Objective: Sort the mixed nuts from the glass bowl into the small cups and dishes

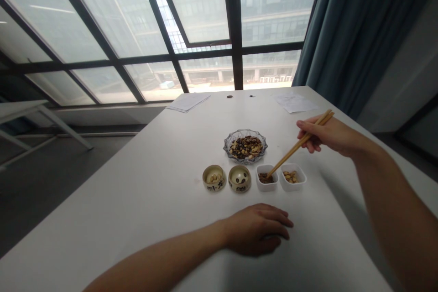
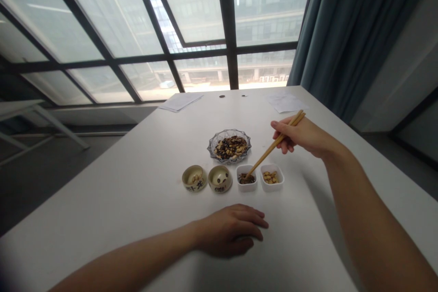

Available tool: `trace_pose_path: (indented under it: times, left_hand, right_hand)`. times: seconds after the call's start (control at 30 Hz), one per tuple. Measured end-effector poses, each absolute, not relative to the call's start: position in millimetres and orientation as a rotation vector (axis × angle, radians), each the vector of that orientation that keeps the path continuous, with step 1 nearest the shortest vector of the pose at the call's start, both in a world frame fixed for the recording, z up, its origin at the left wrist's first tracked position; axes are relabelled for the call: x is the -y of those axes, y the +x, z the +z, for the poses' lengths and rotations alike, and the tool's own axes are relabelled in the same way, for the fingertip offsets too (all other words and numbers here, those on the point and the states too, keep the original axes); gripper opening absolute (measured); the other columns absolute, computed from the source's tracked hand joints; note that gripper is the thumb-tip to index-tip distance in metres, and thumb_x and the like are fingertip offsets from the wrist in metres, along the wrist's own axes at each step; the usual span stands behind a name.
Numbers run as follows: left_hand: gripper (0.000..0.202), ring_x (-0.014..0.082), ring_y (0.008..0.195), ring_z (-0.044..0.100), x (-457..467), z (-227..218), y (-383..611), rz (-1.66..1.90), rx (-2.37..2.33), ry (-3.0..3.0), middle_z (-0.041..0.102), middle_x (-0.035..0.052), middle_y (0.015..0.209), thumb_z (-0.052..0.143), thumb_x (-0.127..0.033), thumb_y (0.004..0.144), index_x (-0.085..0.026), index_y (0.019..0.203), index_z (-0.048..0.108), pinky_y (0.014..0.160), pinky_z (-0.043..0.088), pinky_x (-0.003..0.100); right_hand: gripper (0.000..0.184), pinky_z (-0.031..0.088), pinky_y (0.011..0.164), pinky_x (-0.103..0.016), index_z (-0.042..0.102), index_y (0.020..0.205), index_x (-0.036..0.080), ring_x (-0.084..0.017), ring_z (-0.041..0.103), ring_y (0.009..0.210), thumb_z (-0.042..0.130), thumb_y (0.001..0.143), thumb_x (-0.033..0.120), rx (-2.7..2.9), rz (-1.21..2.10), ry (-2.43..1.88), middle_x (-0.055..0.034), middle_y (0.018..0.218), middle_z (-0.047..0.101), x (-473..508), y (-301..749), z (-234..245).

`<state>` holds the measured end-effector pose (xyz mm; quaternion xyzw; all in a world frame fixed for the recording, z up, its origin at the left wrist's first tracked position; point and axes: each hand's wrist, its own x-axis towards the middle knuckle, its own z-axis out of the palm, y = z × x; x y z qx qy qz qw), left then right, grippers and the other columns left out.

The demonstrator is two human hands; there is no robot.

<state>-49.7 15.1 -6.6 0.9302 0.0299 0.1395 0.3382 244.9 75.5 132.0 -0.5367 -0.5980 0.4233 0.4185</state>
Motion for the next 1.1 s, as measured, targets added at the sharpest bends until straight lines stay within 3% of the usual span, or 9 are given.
trace_pose_path:
  times: [0.3, 0.5, 0.83, 1.1]
  left_hand:
    - [0.025, 0.0219, 0.139, 0.059, -15, -6, -50, 0.377, -0.076, 2.437, 0.069, 0.0094, 0.139, 0.057, -0.023, 0.096, -0.018, 0.116, 0.071, 0.121, 0.044, 0.033]
    - [0.025, 0.0219, 0.139, 0.059, -15, -7, -50, 0.378, -0.065, 2.444, 0.069, 0.0101, 0.140, 0.058, -0.023, 0.095, -0.018, 0.116, 0.070, 0.121, 0.044, 0.033]
    - [0.025, 0.0225, 0.139, 0.059, -15, -7, -50, 0.367, -0.078, 2.424, 0.069, 0.0108, 0.139, 0.059, -0.022, 0.093, -0.020, 0.115, 0.070, 0.121, 0.044, 0.035]
    - [0.025, 0.0222, 0.139, 0.059, -15, -8, -50, 0.398, -0.058, 2.430, 0.069, 0.0110, 0.139, 0.058, -0.022, 0.094, -0.018, 0.115, 0.070, 0.121, 0.044, 0.034]
  right_hand:
    - [0.053, 0.046, 0.038, -0.023, 0.073, 0.071, 0.014, -0.015, 0.060, 0.041, 0.081, 0.079, 0.065, 1.249, 0.823, -1.151, -0.0093, 0.053, 0.068, -84, 234, 131]
    - [0.056, 0.054, 0.041, -0.026, 0.074, 0.072, 0.015, -0.019, 0.066, 0.044, 0.078, 0.079, 0.070, 1.275, 0.709, -1.226, -0.0094, 0.054, 0.070, -90, 216, 120]
    - [0.050, 0.051, 0.047, -0.026, 0.072, 0.073, 0.018, -0.017, 0.065, 0.048, 0.068, 0.091, 0.064, 1.614, 0.657, -1.261, -0.0051, 0.056, 0.070, -95, 196, 92]
    - [0.054, 0.048, 0.049, -0.026, 0.065, 0.064, 0.019, -0.016, 0.061, 0.047, 0.061, 0.096, 0.063, 1.650, 0.581, -1.258, -0.0028, 0.053, 0.065, -95, 183, 79]
